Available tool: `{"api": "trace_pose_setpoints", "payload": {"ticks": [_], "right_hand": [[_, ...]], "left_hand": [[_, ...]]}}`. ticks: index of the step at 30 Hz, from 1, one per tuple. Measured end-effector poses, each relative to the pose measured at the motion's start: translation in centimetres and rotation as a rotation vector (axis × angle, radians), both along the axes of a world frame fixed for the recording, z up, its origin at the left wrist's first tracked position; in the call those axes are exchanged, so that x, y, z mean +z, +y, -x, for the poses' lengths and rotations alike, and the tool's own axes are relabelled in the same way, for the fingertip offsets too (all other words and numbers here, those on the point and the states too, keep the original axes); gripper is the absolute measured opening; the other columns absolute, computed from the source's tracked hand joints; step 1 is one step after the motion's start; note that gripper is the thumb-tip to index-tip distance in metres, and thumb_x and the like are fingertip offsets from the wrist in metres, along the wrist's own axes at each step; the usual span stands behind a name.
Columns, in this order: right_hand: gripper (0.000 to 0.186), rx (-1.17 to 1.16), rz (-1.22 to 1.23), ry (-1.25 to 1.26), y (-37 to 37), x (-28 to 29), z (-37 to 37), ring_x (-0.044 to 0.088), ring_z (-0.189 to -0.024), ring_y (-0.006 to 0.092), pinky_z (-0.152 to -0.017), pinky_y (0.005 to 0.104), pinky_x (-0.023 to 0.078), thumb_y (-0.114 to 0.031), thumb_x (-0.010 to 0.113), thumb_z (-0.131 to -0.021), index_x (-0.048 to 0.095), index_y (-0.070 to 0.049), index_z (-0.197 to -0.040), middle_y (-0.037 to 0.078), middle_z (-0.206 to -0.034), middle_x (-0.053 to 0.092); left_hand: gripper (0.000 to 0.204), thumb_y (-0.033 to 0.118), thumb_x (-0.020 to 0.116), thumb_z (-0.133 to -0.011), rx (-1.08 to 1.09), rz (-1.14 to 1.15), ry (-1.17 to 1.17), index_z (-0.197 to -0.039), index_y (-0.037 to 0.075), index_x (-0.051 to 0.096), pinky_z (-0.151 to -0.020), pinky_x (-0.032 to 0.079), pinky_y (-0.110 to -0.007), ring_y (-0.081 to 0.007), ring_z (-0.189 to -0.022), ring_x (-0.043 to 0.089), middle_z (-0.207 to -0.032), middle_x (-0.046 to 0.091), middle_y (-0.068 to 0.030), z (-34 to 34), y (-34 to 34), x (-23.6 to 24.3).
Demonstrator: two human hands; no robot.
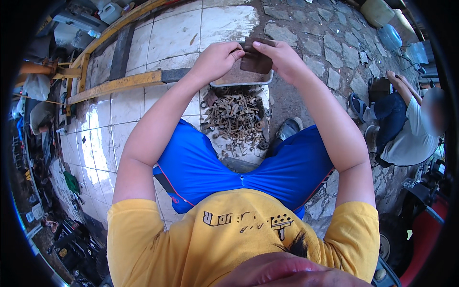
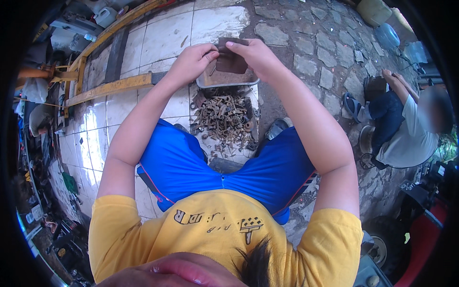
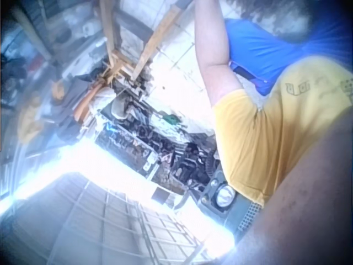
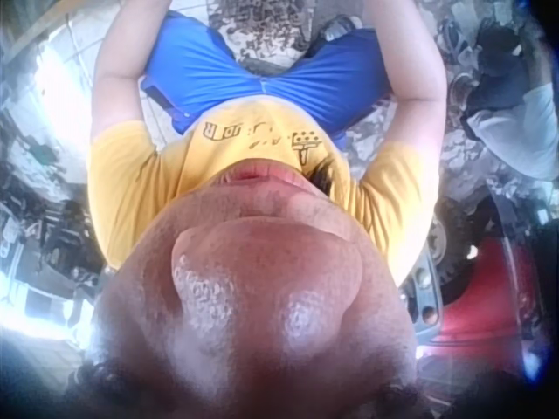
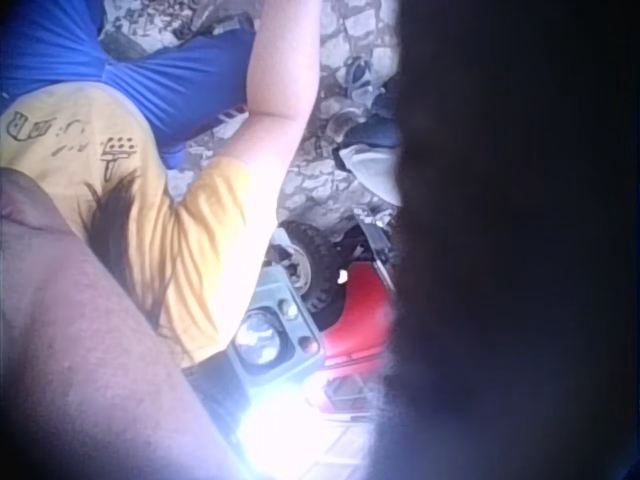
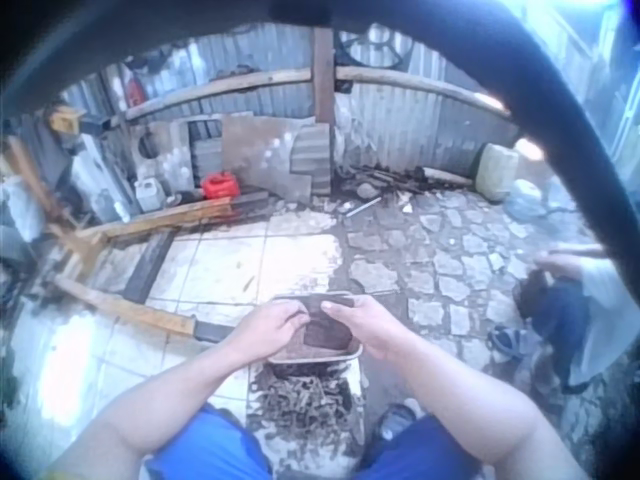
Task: The person sits on the floor and repeatedly rubs a small metal part against a rectangular sharpening stone held in both hands. The person rotates the part and adjusts grip to work different edges, with metal shavings accumulating in a tray below.
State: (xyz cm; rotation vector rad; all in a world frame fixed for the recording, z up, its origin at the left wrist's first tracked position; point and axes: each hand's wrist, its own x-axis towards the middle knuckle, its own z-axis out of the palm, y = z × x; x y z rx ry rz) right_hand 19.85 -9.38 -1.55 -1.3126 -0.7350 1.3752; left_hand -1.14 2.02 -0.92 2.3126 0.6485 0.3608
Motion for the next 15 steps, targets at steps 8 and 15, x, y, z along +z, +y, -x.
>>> {"api": "trace_pose_setpoints", "payload": {"ticks": [8, 15], "right_hand": [[0.036, -0.057, 0.024, -0.002, -0.6, 2.0, 0.9, 0.071, -0.094, 0.0109, -0.081, 0.0299, 0.055, -0.029, 0.069, -0.107, 0.075, 0.001, -0.125, 0.008, -0.111, 0.078], [0.036, -0.019, 0.040, 0.012, 0.0, 0.9, -0.4, 0.067, -0.086, 0.0084, -0.071, 0.0285, 0.052, -0.031, 0.070, -0.106, 0.076, -0.002, -0.126, 0.005, -0.104, 0.077]], "left_hand": [[0.024, 0.024, 0.062, -0.107, 0.002, -0.038, -0.007, -0.110, 0.001, 0.069, -0.083, 0.053, -0.043, -0.0375, -0.093, 0.069, -0.101, 0.073, -0.0205, 0.1, 0.1, 0.1], [0.024, 0.024, 0.062, -0.107, 0.008, -0.045, -0.011, -0.109, 0.001, 0.069, -0.084, 0.053, -0.045, -0.0405, -0.095, 0.069, -0.101, 0.072, -0.0214, 0.0, -0.2, 0.0]]}}
